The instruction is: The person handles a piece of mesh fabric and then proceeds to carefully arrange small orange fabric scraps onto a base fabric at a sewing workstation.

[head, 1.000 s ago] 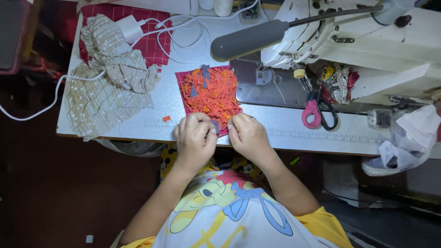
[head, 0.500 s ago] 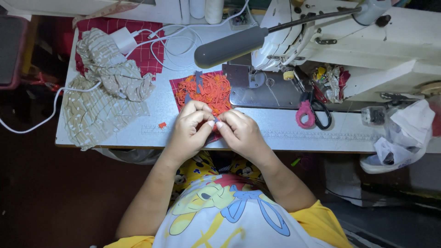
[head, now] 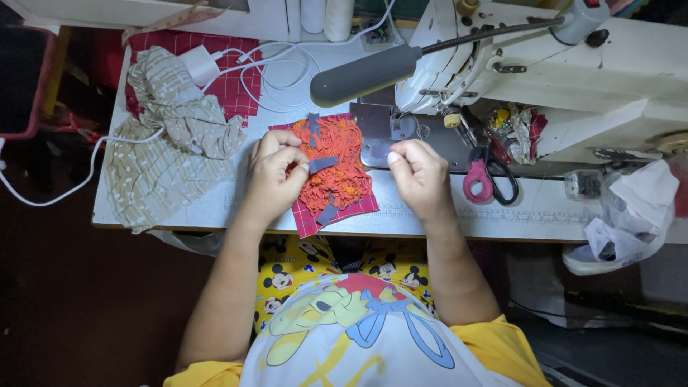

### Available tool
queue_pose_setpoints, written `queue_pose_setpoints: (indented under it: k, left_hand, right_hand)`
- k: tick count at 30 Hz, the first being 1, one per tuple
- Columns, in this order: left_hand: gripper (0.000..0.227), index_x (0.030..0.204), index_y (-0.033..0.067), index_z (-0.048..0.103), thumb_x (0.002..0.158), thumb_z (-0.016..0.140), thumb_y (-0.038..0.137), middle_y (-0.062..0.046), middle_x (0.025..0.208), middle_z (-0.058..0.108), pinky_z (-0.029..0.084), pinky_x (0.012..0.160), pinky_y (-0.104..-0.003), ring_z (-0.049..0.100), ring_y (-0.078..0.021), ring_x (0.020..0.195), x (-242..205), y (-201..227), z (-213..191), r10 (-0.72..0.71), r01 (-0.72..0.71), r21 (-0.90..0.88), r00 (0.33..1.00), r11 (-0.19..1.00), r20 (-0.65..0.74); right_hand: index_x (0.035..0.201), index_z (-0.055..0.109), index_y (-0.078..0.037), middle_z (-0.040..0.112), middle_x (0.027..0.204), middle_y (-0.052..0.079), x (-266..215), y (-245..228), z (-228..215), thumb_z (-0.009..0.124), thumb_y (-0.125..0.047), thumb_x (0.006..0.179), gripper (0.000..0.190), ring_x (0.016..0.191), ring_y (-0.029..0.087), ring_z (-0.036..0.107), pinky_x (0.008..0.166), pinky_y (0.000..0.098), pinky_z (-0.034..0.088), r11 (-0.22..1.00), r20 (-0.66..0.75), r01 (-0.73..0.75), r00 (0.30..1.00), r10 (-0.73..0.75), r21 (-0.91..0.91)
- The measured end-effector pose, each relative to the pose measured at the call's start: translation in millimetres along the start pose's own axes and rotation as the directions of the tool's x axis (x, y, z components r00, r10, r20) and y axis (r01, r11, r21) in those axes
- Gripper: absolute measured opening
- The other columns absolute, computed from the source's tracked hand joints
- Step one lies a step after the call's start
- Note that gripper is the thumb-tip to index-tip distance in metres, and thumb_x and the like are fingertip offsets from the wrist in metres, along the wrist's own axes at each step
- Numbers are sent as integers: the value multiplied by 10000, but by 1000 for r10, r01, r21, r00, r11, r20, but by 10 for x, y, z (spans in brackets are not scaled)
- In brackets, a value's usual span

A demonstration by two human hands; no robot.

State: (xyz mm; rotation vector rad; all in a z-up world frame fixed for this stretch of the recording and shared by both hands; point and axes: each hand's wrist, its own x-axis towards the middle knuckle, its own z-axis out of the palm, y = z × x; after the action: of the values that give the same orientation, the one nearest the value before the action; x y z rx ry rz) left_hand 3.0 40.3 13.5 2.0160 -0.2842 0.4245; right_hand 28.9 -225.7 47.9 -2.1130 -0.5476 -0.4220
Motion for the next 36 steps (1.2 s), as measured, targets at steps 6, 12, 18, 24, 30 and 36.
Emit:
queue_pose_setpoints:
  k: [6, 12, 18, 24, 30, 36]
  left_hand:
    - [43, 811, 138, 711, 805, 726, 178, -16, 1100, 589, 410, 944, -465, 574, -279, 1076, -110, -104, 10, -72, 67, 325, 997, 943, 1]
    - [132, 964, 108, 729, 879, 678, 21, -66, 1073, 572, 455, 924, -399, 604, -289, 1016, -242, -135, -458, -26, 40, 212, 998, 976, -66]
    - [230, 1068, 83, 733, 838, 740, 83, -92, 1004, 612, 549, 798, -410, 677, -300, 899, -670, -270, -637, -125, 113, 410, 992, 905, 3]
    - [46, 958, 111, 696, 913, 702, 108, -74, 925, 590, 532, 811, -456, 656, -338, 875, -684, -294, -479, -118, 108, 420, 993, 901, -4]
    - [22, 976, 132, 685, 976, 676, 112, -39, 872, 570, 528, 770, -403, 648, -303, 829, -136, -12, -101, 158, -145, 212, 986, 967, -46]
    - [42, 868, 190, 685, 890, 713, 211, -17, 860, 541, 504, 740, -428, 606, -272, 878, 68, -385, 374, 251, -254, 503, 965, 826, 76]
  right_hand:
    - [854, 701, -73, 614, 731, 121, -2, -174, 151, 644, -102, 956, 121, 743, 369, 684, 685, 432, 539, 980, 60, 74, 996, -64, -182]
    - [824, 663, -139, 620, 731, 92, -167, -151, 726, 633, -259, 917, 154, 748, 331, 697, 646, 452, 554, 873, 326, 274, 934, -143, -403]
    - [902, 675, -109, 644, 800, 127, -89, -287, 610, 630, -297, 942, 197, 822, 390, 700, 708, 503, 559, 910, 480, 189, 877, 13, -369]
    - [918, 649, -162, 603, 792, 57, -300, -282, 391, 678, -207, 914, 53, 842, 339, 685, 704, 440, 552, 928, 476, 244, 875, -84, -283]
    - [990, 673, -205, 590, 832, -4, -603, -173, 604, 657, -172, 922, 77, 825, 233, 656, 695, 350, 525, 874, 399, 383, 882, -250, -299]
    - [948, 674, -236, 559, 803, -14, -688, 49, 732, 678, -181, 868, 97, 763, 237, 636, 671, 368, 517, 872, 383, 392, 884, -268, -294]
